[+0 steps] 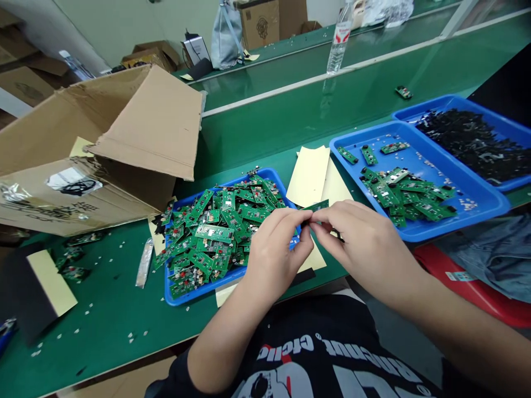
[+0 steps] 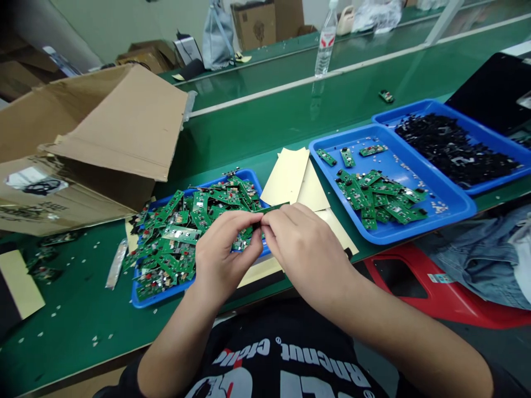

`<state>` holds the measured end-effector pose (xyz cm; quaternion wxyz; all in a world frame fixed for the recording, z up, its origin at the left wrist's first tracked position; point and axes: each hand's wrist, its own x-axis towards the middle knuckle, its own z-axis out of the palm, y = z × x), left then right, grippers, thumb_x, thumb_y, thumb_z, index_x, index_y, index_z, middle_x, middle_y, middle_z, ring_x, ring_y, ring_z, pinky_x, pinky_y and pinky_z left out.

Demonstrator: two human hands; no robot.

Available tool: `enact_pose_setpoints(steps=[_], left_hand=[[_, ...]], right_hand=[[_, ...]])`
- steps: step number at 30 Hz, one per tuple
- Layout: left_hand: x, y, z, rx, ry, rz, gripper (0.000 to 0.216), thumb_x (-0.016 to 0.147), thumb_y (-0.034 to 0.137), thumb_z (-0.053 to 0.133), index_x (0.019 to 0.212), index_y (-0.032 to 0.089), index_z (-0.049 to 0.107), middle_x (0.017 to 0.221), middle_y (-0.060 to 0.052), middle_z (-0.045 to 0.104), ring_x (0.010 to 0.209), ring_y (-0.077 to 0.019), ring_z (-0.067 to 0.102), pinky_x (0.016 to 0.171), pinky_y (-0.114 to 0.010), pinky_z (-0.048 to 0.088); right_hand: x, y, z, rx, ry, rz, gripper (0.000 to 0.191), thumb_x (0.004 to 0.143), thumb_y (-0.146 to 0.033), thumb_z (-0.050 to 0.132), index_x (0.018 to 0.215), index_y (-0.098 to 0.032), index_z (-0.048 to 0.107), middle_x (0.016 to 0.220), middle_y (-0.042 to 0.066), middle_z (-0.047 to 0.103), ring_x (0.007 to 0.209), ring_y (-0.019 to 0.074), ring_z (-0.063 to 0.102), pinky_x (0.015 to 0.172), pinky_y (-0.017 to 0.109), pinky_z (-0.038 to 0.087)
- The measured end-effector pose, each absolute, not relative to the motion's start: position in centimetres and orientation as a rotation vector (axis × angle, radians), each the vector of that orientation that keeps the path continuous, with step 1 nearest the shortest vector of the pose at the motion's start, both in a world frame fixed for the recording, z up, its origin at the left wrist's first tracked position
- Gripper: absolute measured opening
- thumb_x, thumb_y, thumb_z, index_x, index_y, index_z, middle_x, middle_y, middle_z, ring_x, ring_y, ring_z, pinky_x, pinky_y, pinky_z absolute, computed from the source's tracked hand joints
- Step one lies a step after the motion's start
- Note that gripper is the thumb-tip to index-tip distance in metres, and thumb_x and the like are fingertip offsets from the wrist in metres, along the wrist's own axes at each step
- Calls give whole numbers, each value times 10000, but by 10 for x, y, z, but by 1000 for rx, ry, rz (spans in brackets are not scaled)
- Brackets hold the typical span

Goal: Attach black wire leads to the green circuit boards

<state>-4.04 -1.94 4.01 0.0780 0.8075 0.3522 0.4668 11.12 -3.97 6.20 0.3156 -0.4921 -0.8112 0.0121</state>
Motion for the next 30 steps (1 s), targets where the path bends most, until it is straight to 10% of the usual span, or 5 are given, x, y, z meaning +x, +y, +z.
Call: enact_pose_setpoints(steps=[7, 16, 30], left_hand=[[-39, -13, 28, 2469, 1101, 1393, 119, 829, 89, 579, 929, 126, 631, 843, -62, 690, 785, -148, 664, 731, -259, 568], [-39, -5, 20, 2636, 1037, 1353, 148, 861, 115, 569, 997, 126, 627, 850, -65, 703, 775, -155, 674, 727, -240, 554], [9, 15, 20, 2340, 932, 948, 133, 829, 97, 528, 906, 158, 618, 787, -29, 677, 680, -131, 653, 644, -216, 541]], right_hand=[[105, -37, 46, -1501, -2012, -39, 174, 903, -160, 493, 1050, -95, 561, 730, 79, 616, 683, 231, 585, 596, 328, 432], [108, -32, 38, -1296, -2174, -224, 282, 906, -87, 440, 689, -140, 611, 633, 59, 557, 630, 194, 476, 585, 312, 361], [220, -31, 14, -1689, -1556, -66, 162, 884, -239, 490, 802, -183, 619, 760, 52, 674, 696, 181, 624, 632, 280, 472]])
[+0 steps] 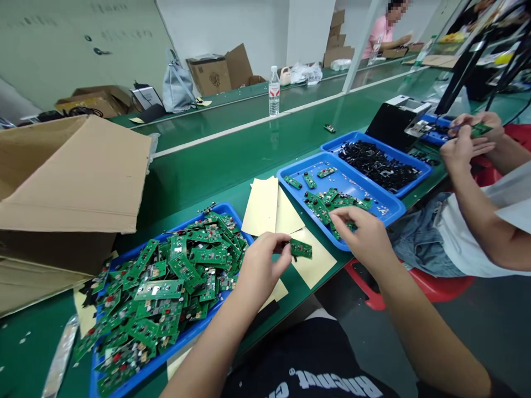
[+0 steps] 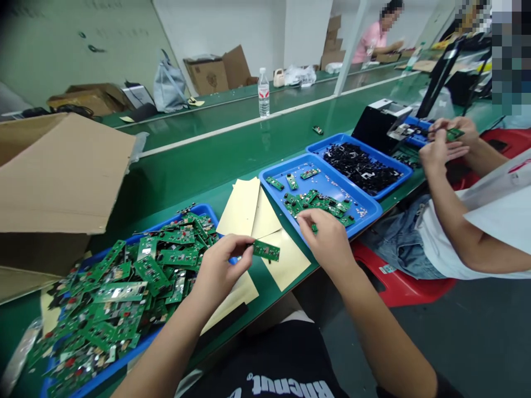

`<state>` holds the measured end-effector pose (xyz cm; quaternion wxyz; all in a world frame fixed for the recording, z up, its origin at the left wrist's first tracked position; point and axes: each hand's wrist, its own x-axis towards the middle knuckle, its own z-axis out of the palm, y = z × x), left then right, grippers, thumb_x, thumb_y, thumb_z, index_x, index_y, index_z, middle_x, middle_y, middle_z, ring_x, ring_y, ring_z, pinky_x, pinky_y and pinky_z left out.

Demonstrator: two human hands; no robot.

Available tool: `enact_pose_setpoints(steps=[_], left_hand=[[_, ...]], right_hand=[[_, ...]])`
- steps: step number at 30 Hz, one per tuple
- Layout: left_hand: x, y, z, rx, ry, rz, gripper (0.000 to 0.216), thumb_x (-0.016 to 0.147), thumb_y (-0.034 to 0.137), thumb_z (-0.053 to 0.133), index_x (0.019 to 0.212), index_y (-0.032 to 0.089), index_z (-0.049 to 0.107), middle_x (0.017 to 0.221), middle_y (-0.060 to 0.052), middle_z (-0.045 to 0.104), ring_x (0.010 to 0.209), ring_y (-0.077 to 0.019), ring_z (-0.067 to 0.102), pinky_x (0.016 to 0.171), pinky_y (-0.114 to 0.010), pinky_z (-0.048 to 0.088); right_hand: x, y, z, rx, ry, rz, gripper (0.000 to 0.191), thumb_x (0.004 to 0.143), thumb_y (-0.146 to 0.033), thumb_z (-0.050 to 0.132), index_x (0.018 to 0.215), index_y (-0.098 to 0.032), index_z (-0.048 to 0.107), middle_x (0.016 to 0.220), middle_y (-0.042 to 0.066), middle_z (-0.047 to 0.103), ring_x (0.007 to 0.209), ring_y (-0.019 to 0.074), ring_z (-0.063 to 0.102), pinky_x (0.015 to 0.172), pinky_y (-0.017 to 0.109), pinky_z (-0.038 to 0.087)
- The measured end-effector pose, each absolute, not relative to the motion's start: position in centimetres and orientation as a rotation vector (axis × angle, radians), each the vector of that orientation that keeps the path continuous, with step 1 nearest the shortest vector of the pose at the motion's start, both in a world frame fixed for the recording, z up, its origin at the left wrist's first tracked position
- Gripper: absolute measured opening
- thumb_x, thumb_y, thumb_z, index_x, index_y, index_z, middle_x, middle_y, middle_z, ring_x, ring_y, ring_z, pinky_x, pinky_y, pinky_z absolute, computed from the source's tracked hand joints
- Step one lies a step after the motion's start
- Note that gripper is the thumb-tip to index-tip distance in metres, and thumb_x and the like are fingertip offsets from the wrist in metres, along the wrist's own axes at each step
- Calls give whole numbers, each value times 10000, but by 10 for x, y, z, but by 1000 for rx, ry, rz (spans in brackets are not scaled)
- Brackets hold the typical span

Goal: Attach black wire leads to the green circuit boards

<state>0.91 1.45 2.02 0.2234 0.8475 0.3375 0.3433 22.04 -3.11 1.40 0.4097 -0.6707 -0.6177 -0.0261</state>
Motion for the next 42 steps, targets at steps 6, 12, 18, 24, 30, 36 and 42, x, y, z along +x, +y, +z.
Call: enact_pose_setpoints(steps=[6, 12, 18, 24, 30, 36, 42], left_hand=[[102, 54, 0, 2365, 880, 724, 146, 817, 77, 534, 894, 169, 617, 847, -28, 688, 776, -161, 661, 711, -243, 531], [153, 74, -17, 2526, 825, 569, 217, 840, 139, 578, 1057, 142, 576, 905, -71, 663, 868, -223, 640, 745, -310, 523], [150, 90, -16, 2664, 746, 486, 176, 878, 237, 582, 1036, 165, 611, 1068, -94, 591, 1020, -228, 574, 896, -340, 484], [152, 104, -18, 2733, 819, 395, 163, 852, 225, 607, 987, 142, 643, 975, -94, 590, 970, -252, 575, 844, -361, 501], [170, 95, -22, 2783, 864, 336, 125, 869, 157, 545, 863, 106, 660, 937, -124, 613, 953, -271, 589, 770, -359, 518], [158, 77, -7, 2758, 957, 352, 265, 915, 290, 514, 1062, 92, 611, 1027, -133, 617, 968, -253, 596, 766, -341, 522], [73, 27, 24, 2535, 921, 559, 208, 919, 300, 509, 930, 151, 652, 914, -72, 667, 883, -195, 618, 782, -291, 512]], right_hand=[[242, -76, -13, -1812, -1345, 87, 238, 886, -372, 505, 862, -183, 648, 747, 47, 693, 631, 172, 643, 573, 267, 505], [266, -97, -26, -1904, -1224, 180, 297, 853, -449, 520, 872, -191, 667, 757, 59, 697, 677, 198, 652, 623, 299, 527], [275, -98, -39, -1924, -1158, 258, 314, 837, -467, 525, 860, -191, 673, 760, 67, 700, 684, 207, 652, 627, 307, 531], [270, -91, -46, -1905, -1149, 329, 295, 832, -454, 528, 842, -199, 677, 759, 53, 697, 669, 194, 653, 634, 295, 534], [266, -98, -50, -1889, -1163, 332, 319, 812, -487, 528, 844, -202, 668, 764, 58, 709, 689, 211, 677, 639, 300, 539], [249, -105, -38, -2007, -1075, 362, 389, 751, -604, 541, 896, -258, 643, 821, 80, 719, 745, 297, 685, 623, 401, 530], [198, -91, -25, -1780, -1072, 538, 290, 812, -522, 579, 969, -284, 636, 930, 94, 692, 822, 283, 668, 749, 411, 520]])
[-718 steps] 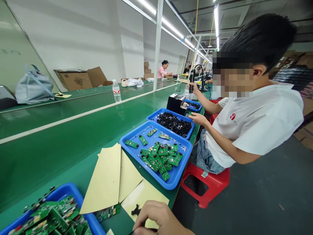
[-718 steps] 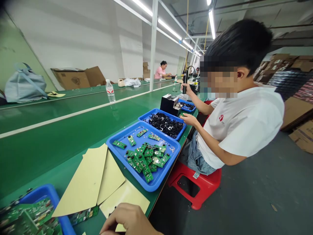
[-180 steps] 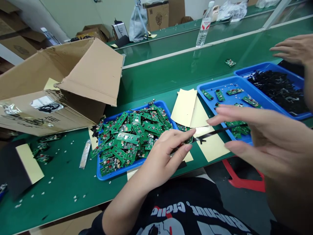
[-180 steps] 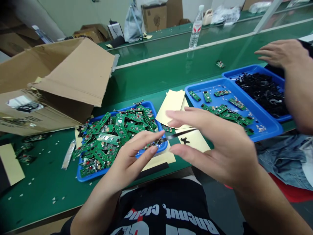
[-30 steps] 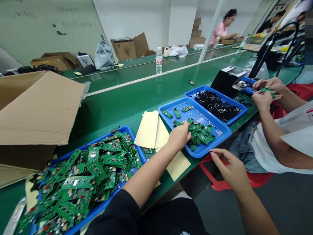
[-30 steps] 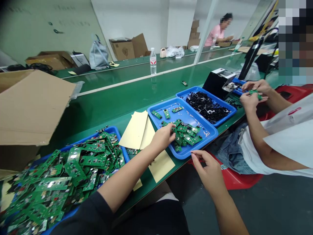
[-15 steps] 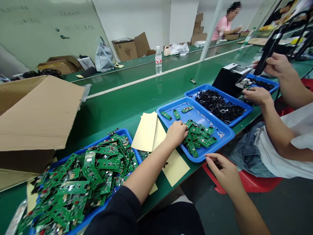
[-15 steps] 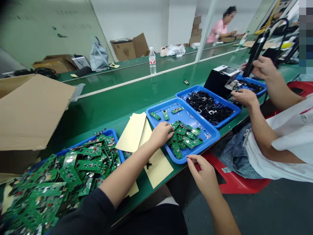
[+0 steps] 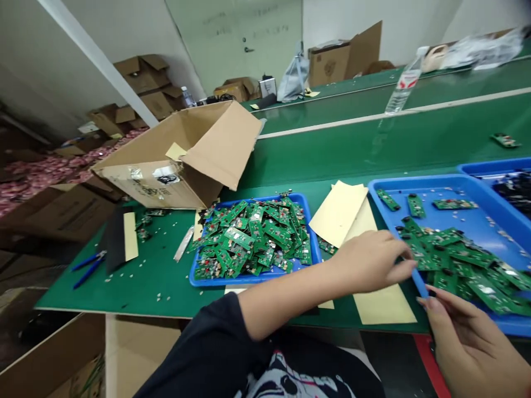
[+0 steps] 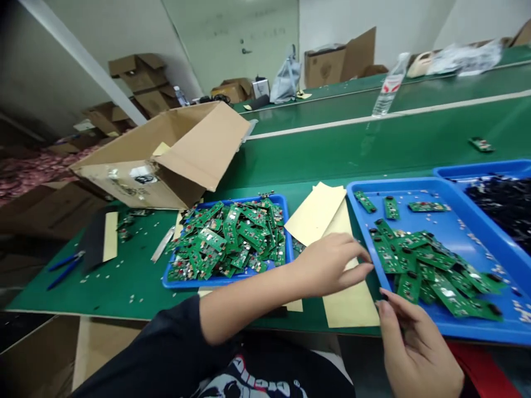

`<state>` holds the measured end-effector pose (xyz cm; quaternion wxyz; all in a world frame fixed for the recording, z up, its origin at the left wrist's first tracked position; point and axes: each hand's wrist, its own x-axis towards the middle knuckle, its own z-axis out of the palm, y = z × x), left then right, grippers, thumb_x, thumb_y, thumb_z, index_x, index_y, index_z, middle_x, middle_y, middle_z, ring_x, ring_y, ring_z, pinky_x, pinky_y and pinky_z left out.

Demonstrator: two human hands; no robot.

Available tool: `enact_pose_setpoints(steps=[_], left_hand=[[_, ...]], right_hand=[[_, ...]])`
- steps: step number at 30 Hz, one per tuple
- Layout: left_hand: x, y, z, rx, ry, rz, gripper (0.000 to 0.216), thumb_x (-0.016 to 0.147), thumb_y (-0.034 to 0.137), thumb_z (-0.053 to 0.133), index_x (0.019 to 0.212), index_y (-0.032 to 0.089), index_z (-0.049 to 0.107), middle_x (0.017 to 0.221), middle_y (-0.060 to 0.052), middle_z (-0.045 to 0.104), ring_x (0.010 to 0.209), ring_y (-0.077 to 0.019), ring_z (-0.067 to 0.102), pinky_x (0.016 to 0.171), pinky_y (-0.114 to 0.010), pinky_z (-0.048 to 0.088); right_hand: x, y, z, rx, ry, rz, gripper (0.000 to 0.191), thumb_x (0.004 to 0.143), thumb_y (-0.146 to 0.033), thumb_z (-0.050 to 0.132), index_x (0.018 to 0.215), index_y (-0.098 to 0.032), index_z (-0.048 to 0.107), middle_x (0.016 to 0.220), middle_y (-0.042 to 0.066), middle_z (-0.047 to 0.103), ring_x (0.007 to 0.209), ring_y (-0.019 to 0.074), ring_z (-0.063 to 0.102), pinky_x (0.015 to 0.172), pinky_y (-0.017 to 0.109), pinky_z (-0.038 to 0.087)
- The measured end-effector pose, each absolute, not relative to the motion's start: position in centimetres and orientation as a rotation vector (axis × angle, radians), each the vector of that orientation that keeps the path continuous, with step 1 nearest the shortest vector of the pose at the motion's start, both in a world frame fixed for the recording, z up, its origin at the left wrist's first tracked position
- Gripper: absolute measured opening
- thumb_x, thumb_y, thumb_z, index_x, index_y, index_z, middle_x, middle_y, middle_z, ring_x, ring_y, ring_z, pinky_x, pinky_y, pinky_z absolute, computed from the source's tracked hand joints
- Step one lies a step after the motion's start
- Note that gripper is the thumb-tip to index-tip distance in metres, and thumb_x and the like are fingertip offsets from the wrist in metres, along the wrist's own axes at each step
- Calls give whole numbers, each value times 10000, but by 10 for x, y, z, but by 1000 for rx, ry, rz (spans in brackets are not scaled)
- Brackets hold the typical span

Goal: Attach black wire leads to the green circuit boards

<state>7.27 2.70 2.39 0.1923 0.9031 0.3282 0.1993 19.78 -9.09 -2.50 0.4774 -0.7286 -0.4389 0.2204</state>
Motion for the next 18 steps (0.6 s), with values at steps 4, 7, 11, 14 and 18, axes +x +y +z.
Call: enact_pose_setpoints(steps=[4, 7, 11, 14, 18], left_hand=[[-1, -15, 32, 2193, 1086, 672, 140, 885, 248, 567, 914, 149, 661, 876, -67, 678, 852, -184, 626, 778, -277, 497], [-45, -39, 31, 1982, 1209, 808, 132, 870, 243, 588, 927, 157, 670, 852, -61, 675, 832, -180, 622, 768, -274, 492], [-82, -58, 27, 1741, 1340, 980, 123, 859, 234, 592, 899, 165, 686, 833, -56, 674, 793, -166, 619, 724, -260, 496], [-98, -63, 24, 1563, 1392, 1032, 98, 834, 236, 615, 835, 168, 686, 806, -47, 675, 763, -159, 619, 684, -247, 499], [-111, -63, 19, 1366, 1365, 1091, 108, 809, 251, 634, 776, 155, 672, 775, -44, 671, 721, -149, 619, 652, -237, 496]], right_hand=[[157, -73, -28, -1485, -1421, 534, 207, 863, -394, 570, 971, -234, 646, 963, 75, 689, 882, 254, 656, 792, 379, 509], [121, -61, -22, -1244, -1642, 511, 161, 898, -299, 531, 982, -228, 648, 917, 64, 689, 836, 216, 654, 732, 330, 523], [76, -55, -12, -1015, -1801, 529, 196, 912, -215, 508, 1033, -224, 661, 868, 66, 682, 781, 195, 652, 682, 315, 537], [55, -55, -12, -951, -1825, 548, 224, 911, -178, 511, 1064, -221, 669, 867, 76, 679, 759, 185, 647, 659, 313, 539], [40, -56, -12, -921, -1845, 570, 261, 908, -149, 508, 1098, -221, 672, 825, 76, 662, 719, 175, 626, 627, 306, 530]])
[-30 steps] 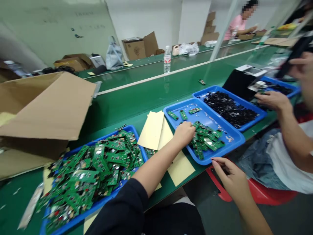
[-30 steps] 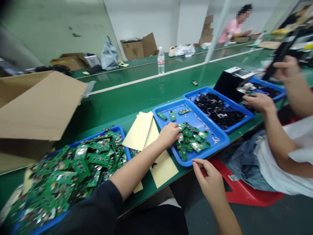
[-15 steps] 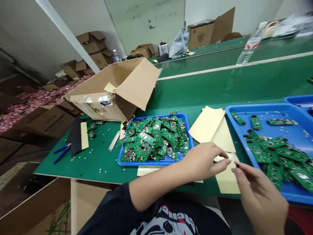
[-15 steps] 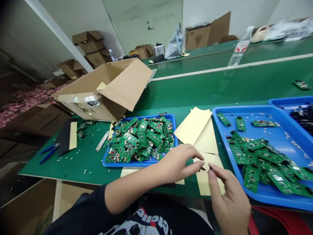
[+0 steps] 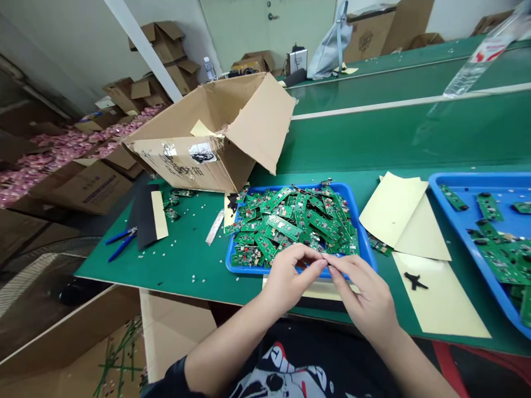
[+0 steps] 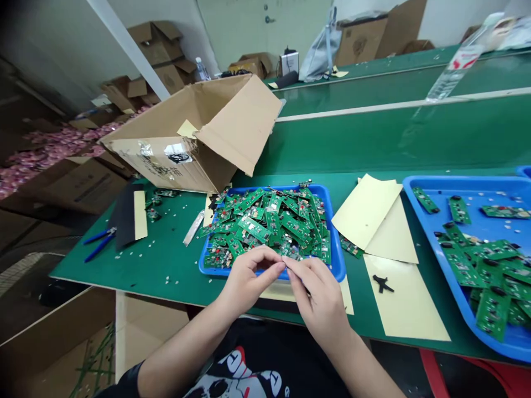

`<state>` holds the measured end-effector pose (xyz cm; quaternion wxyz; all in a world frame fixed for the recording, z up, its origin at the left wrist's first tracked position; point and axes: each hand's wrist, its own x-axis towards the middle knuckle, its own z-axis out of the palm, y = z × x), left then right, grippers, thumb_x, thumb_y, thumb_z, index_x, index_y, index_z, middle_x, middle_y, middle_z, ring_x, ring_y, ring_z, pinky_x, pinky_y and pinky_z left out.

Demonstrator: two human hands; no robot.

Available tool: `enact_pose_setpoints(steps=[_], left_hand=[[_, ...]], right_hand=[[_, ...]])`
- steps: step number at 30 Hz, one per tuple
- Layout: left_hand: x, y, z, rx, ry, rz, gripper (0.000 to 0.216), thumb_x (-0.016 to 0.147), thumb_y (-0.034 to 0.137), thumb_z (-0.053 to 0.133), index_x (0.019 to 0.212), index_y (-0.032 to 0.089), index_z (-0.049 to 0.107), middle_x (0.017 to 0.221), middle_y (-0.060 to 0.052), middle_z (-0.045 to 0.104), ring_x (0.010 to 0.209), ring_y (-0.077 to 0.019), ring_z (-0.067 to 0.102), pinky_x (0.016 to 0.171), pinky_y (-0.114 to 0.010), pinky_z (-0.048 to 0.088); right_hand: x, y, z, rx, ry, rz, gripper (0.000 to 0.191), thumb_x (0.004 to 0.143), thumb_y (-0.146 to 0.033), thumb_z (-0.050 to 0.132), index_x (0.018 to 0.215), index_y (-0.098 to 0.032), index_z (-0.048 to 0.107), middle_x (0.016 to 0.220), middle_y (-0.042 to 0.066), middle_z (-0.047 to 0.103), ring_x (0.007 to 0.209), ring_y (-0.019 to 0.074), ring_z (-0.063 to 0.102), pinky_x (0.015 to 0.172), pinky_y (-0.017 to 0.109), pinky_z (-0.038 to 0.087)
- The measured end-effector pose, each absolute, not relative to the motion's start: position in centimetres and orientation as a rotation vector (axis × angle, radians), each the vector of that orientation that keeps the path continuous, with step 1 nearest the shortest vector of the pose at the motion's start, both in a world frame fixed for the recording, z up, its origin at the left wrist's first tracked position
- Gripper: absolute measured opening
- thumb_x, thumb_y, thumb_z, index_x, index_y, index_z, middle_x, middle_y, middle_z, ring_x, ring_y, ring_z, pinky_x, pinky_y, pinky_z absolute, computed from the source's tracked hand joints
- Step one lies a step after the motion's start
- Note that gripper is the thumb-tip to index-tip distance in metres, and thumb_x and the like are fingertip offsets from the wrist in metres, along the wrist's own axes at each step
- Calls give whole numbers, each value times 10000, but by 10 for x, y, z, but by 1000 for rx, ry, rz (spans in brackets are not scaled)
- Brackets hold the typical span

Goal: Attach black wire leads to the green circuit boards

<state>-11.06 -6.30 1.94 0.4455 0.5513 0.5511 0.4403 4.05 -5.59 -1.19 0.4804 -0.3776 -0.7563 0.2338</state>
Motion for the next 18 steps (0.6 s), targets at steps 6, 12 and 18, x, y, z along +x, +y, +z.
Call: enact_pose_setpoints(steps=[6, 12, 18], left_hand=[[-124, -59, 18, 1250, 1283, 1021, 108, 774, 255, 662, 806, 155, 687, 784, -46, 697, 721, -155, 634, 664, -248, 503], [-125, -61, 18, 1300, 1300, 1092, 104, 779, 221, 623, 703, 154, 640, 681, -18, 630, 630, -125, 571, 586, -220, 470], [-122, -66, 16, 1718, 1306, 1305, 97, 791, 163, 581, 697, 179, 601, 692, -17, 611, 664, -133, 563, 628, -245, 482]], right_hand=[[30, -58, -7, -973, -1811, 693, 272, 923, -190, 487, 1118, -243, 669, 778, 50, 653, 731, 177, 635, 619, 301, 537], [25, -57, -7, -961, -1854, 587, 260, 915, -162, 485, 1067, -239, 681, 773, 48, 640, 688, 168, 619, 600, 296, 529], [21, -64, -12, -1061, -1777, 691, 142, 921, -232, 475, 1001, -224, 592, 894, 70, 677, 830, 195, 668, 709, 305, 562]])
